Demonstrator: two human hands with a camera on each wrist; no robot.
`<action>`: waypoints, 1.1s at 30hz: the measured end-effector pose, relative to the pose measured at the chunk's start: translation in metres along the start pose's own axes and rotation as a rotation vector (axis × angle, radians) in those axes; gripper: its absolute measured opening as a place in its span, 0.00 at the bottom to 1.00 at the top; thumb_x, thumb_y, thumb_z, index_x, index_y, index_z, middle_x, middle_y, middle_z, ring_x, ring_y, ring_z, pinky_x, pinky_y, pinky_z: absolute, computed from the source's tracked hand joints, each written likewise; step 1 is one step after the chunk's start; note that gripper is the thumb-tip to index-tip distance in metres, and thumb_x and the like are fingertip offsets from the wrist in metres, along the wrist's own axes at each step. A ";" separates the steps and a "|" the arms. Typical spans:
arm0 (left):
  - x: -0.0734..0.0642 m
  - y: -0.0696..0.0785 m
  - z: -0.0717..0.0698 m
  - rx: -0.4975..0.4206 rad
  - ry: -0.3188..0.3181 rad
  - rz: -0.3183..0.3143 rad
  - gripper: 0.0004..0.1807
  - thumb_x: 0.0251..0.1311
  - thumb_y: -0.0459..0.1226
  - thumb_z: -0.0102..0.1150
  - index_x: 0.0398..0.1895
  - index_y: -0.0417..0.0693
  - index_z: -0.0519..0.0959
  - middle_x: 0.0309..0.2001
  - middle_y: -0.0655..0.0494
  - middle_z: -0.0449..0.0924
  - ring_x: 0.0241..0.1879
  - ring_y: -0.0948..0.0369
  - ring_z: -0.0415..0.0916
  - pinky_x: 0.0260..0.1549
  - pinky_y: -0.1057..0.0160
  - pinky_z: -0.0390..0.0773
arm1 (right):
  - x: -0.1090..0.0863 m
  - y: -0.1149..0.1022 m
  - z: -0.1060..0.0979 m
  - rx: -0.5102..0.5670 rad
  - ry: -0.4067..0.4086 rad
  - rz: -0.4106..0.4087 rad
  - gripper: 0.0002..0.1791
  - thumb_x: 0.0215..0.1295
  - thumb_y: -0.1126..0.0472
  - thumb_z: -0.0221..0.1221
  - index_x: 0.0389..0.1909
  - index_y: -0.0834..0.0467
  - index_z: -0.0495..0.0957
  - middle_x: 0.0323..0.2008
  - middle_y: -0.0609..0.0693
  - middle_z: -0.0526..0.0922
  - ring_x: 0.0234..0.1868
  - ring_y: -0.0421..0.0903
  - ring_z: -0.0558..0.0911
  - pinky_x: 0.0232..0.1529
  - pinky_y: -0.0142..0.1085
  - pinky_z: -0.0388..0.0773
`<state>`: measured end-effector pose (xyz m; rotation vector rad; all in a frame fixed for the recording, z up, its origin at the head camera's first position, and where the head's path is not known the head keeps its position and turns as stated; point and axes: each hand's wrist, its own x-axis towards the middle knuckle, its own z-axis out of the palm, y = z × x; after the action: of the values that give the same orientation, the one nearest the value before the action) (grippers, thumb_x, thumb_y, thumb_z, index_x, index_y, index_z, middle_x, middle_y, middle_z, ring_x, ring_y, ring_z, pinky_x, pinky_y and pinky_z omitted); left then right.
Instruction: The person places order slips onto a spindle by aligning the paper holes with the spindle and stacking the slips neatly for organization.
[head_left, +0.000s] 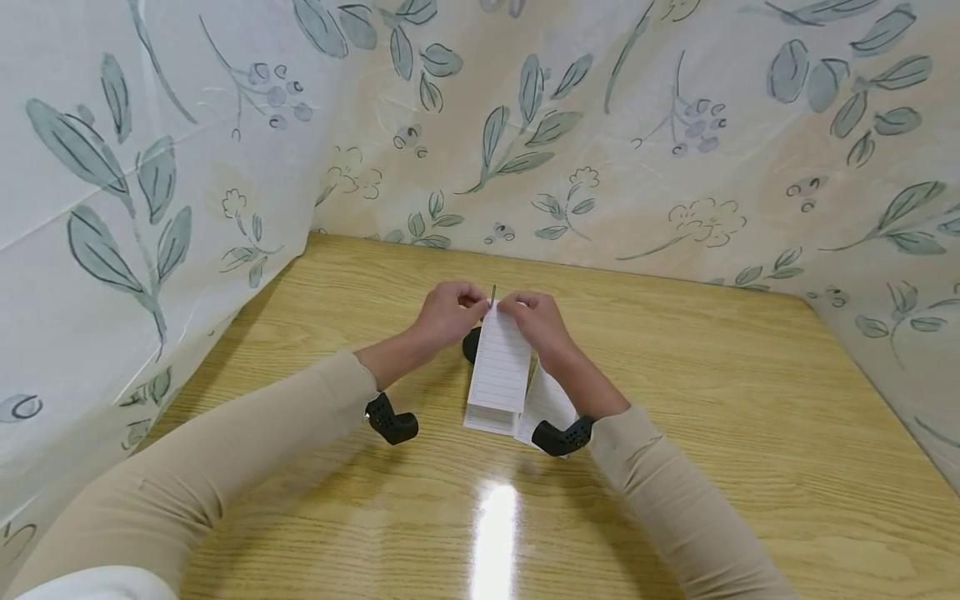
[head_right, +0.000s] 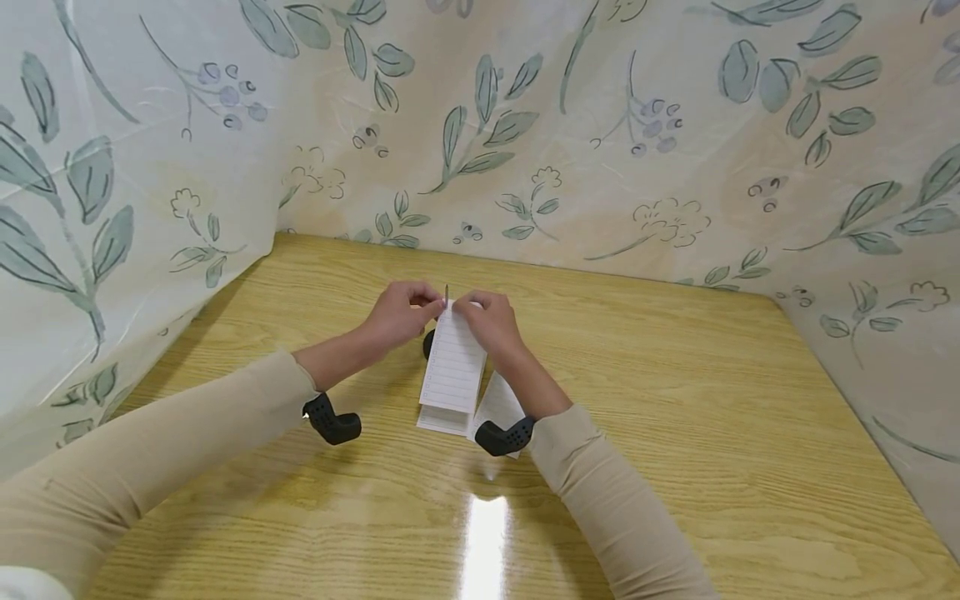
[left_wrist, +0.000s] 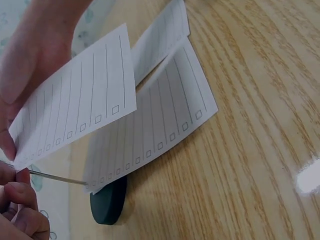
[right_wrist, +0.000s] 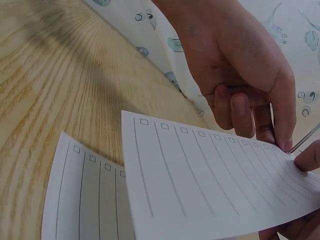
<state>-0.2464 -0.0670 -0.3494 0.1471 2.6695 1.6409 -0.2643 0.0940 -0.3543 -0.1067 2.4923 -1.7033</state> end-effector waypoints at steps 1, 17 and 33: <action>0.000 -0.001 0.000 0.008 -0.001 -0.002 0.08 0.67 0.39 0.56 0.39 0.45 0.81 0.38 0.53 0.79 0.40 0.58 0.75 0.33 0.67 0.75 | 0.000 0.001 0.000 -0.010 0.000 -0.002 0.15 0.64 0.55 0.56 0.41 0.61 0.83 0.48 0.51 0.79 0.46 0.46 0.72 0.47 0.35 0.67; -0.002 -0.014 0.010 0.100 -0.015 -0.009 0.08 0.66 0.39 0.56 0.37 0.44 0.81 0.37 0.52 0.79 0.36 0.59 0.74 0.29 0.68 0.72 | -0.001 0.016 -0.002 -0.130 -0.053 0.000 0.13 0.65 0.53 0.59 0.42 0.56 0.85 0.52 0.52 0.82 0.48 0.48 0.75 0.49 0.39 0.70; -0.004 -0.025 0.017 0.148 -0.072 -0.044 0.08 0.67 0.38 0.55 0.38 0.43 0.81 0.35 0.52 0.80 0.33 0.60 0.73 0.30 0.68 0.72 | -0.001 0.031 -0.002 -0.344 -0.071 -0.082 0.12 0.64 0.53 0.61 0.41 0.57 0.86 0.46 0.54 0.85 0.43 0.48 0.78 0.40 0.35 0.72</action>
<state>-0.2432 -0.0629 -0.3796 0.1440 2.7179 1.3976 -0.2634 0.1069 -0.3821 -0.2986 2.7338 -1.2530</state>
